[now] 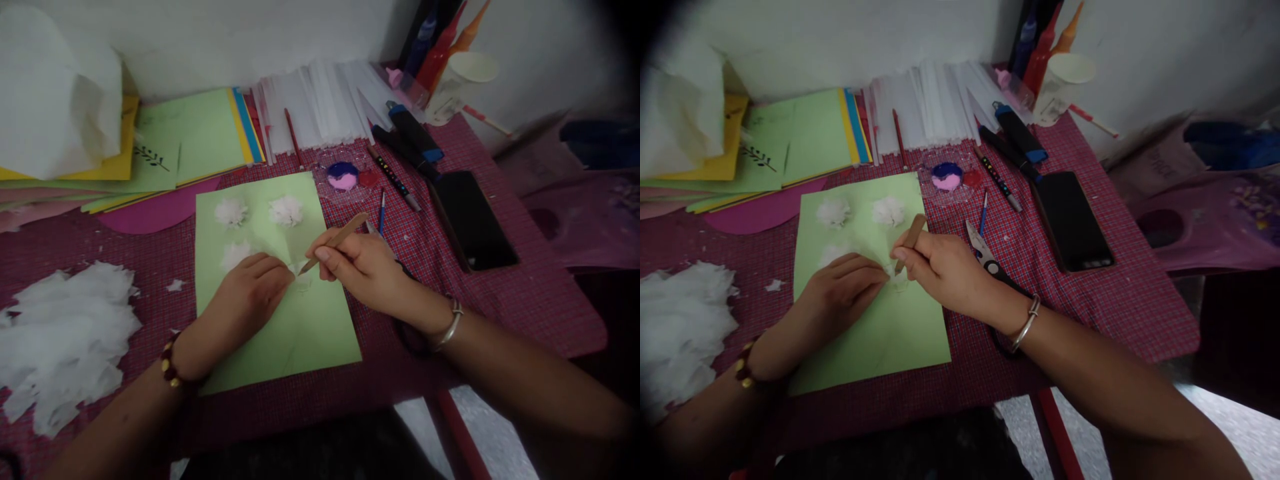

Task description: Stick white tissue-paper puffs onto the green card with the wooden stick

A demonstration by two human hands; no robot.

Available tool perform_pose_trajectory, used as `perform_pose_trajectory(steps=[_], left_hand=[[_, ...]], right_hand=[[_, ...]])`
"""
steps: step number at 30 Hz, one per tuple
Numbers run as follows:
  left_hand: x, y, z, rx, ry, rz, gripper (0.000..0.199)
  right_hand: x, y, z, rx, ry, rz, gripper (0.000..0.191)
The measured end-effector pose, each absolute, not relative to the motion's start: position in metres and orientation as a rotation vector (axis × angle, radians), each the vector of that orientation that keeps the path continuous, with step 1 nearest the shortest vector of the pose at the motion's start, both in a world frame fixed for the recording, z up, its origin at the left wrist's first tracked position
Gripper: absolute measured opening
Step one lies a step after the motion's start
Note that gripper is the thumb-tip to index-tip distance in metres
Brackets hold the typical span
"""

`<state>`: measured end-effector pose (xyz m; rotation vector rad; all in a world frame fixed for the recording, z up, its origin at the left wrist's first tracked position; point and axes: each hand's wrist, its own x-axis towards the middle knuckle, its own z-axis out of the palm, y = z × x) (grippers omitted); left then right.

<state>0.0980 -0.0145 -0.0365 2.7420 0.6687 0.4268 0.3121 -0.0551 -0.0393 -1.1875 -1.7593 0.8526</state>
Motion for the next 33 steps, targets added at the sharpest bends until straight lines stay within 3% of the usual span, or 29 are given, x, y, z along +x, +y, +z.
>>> perform_pose_trajectory(steps=[10, 19, 33], left_hand=[[0.0964, -0.0117, -0.0442, 2.620, 0.723, 0.545, 0.014], [0.1019, -0.0117, -0.0434, 2.498, 0.920, 0.427, 0.014], [0.1024, -0.0104, -0.0446, 2.488, 0.908, 0.407, 0.015]], right_hand=[[0.3115, -0.0563, -0.0382, -1.247, -1.832, 0.854, 0.027], [0.3167, -0.0528, -0.0396, -1.249, -1.329, 1.138, 0.026], [0.3146, -0.0537, -0.0403, -1.244, -1.422, 1.050, 0.029]])
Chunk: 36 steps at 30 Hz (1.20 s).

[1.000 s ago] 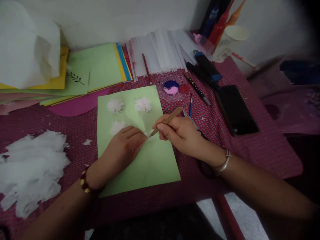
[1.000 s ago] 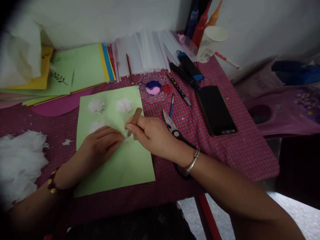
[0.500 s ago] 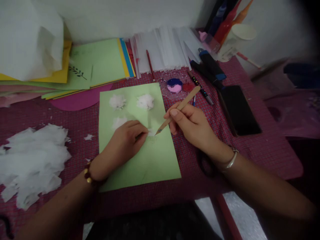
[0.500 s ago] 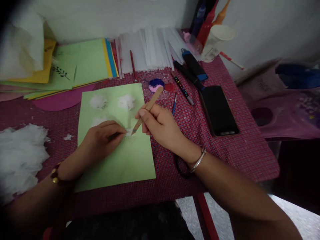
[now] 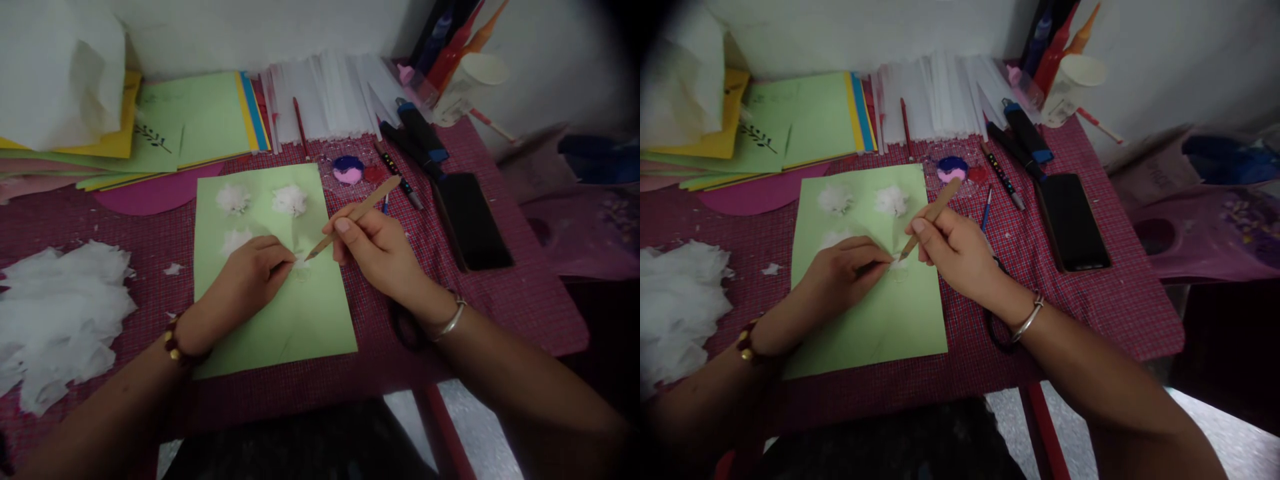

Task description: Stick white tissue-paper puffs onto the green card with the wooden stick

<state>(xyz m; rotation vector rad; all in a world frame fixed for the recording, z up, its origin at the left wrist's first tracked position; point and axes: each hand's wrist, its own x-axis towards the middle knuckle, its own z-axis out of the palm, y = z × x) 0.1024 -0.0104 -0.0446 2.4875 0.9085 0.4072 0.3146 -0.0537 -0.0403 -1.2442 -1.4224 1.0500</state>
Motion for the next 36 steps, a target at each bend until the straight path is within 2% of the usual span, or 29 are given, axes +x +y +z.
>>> perform_pose_trajectory(steps=[11, 16, 19, 31, 36], left_hand=[[0.1016, -0.0092, -0.0487, 2.541, 0.892, 0.437, 0.017], [0.1019, -0.0098, -0.0491, 2.543, 0.891, 0.434, 0.017], [0.1026, -0.0113, -0.0499, 2.500, 0.966, 0.466, 0.011], [0.1005, -0.0086, -0.0513, 2.488, 0.878, 0.434, 0.018], [0.1047, -0.0103, -0.0523, 2.507, 0.878, 0.408, 0.021]], right_hand=[[0.3115, -0.0578, -0.0360, -1.332, -1.789, 0.771, 0.028], [0.3103, -0.0583, -0.0372, -1.296, -1.770, 0.810, 0.024], [0.3091, -0.0579, -0.0373, -1.267, -1.775, 0.839, 0.026], [0.3128, -0.0599, -0.0335, -1.362, -1.569, 0.977, 0.024], [0.3098, -0.0594, -0.0365, -1.291, -1.664, 0.965, 0.023]])
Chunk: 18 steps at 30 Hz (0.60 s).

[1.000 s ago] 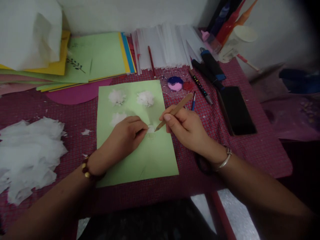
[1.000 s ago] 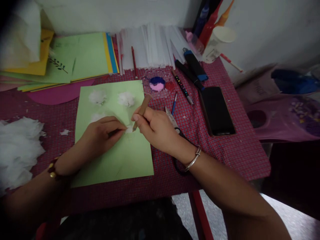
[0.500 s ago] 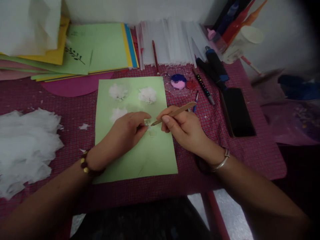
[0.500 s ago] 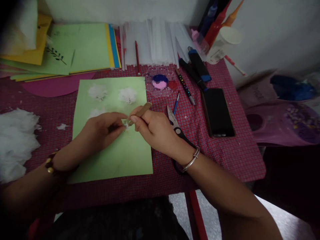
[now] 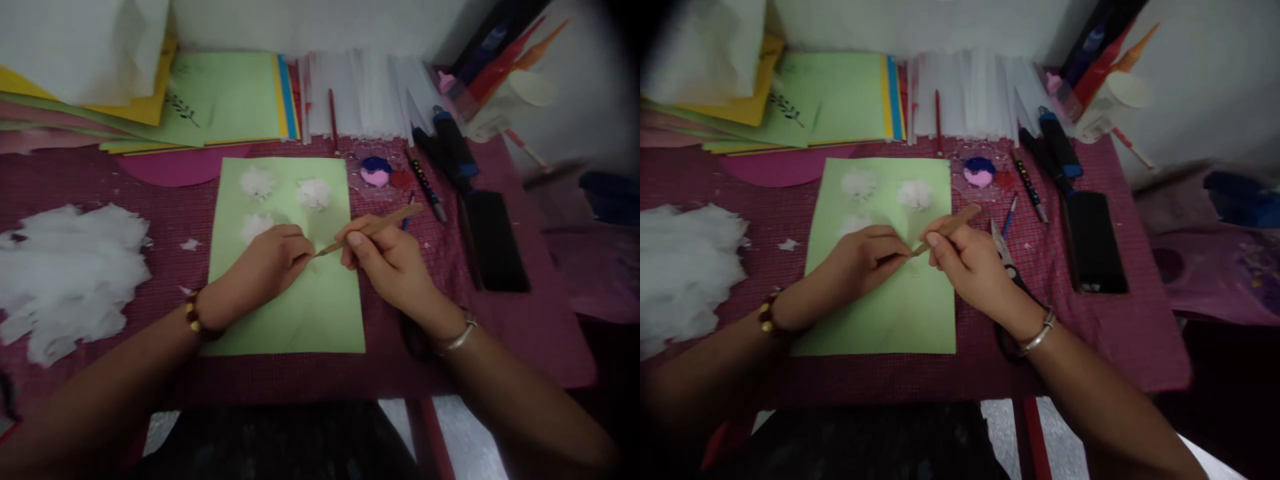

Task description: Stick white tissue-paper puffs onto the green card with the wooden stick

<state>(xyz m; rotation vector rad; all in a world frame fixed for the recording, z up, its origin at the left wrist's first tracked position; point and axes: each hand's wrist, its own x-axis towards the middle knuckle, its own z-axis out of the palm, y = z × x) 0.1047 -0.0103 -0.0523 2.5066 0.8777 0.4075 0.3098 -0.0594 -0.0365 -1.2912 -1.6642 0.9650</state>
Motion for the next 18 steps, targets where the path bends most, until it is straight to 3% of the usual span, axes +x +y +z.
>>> perform_pose_trajectory(steps=[11, 18], left_hand=[[0.052, -0.054, 0.014, 2.643, 1.016, 0.186, 0.016], [-0.063, -0.084, -0.007, 2.518, 1.666, 0.295, 0.013]], right_hand=[[0.313, -0.059, -0.042, -1.448, -1.701, 0.913, 0.024], [0.310, -0.059, -0.039, -1.436, -1.680, 0.869, 0.018]])
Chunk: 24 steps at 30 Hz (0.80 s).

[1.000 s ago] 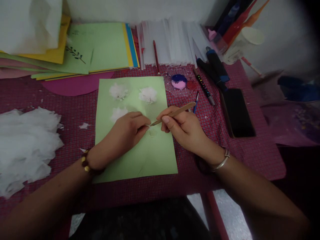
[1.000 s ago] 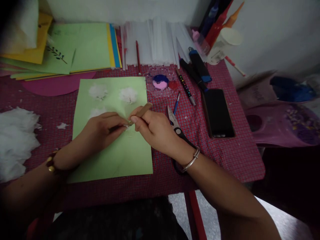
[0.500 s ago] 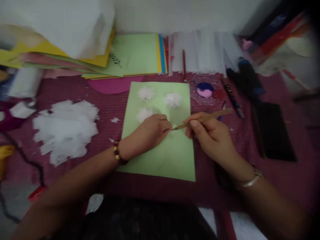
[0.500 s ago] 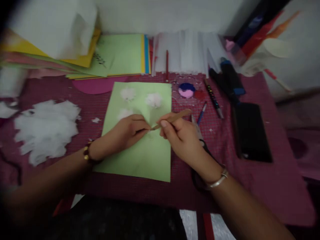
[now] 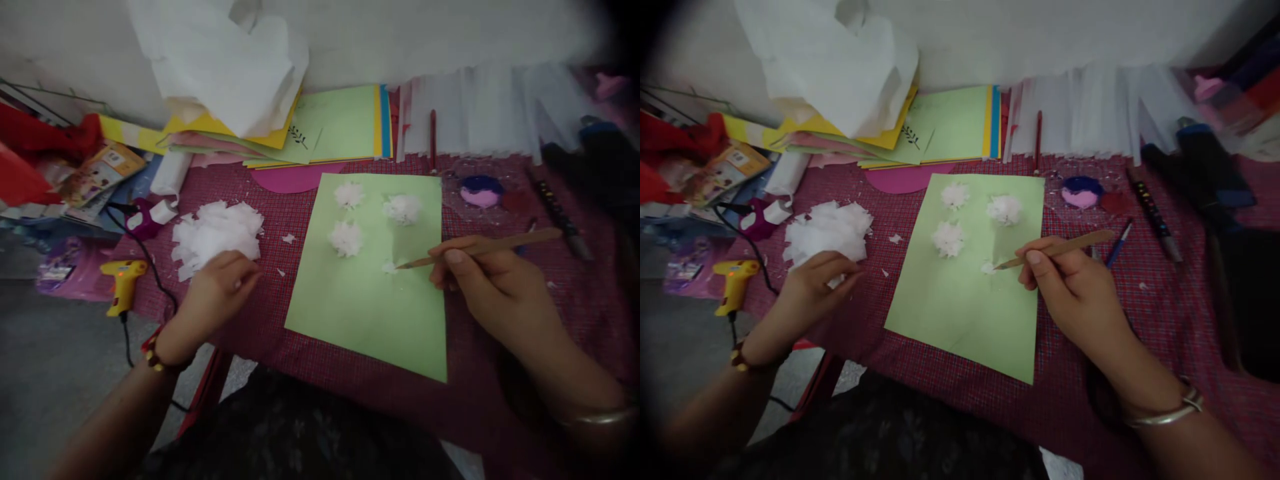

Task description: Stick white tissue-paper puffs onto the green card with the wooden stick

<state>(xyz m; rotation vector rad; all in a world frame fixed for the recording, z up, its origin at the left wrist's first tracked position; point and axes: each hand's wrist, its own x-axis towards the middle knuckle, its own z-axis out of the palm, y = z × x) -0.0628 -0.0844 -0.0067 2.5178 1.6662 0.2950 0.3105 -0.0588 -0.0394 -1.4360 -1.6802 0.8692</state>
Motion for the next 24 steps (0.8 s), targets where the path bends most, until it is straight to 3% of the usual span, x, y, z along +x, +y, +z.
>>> perform_pose_trajectory(steps=[6, 10, 13, 20, 24], left_hand=[[-0.102, -0.078, -0.011, 2.415, 2.130, 0.484, 0.009], [-0.100, -0.065, -0.021, 2.433, 2.227, 0.372, 0.025], [-0.100, -0.060, -0.026, 2.216, 2.303, 0.511, 0.017], [-0.102, -0.065, -0.011, 1.257, 2.036, 1.104, 0.017], [-0.107, -0.064, 0.000, 1.034, 1.830, 1.297, 0.016]], right_hand=[[0.311, -0.059, -0.040, -1.434, -1.673, 0.868, 0.017], [0.310, -0.059, -0.040, -1.435, -1.658, 0.888, 0.016], [0.310, -0.059, -0.040, -1.444, -1.654, 0.891, 0.017], [0.315, -0.058, -0.043, -1.446, -1.704, 0.793, 0.021], [0.315, -0.058, -0.048, -1.477, -1.728, 0.663, 0.025]])
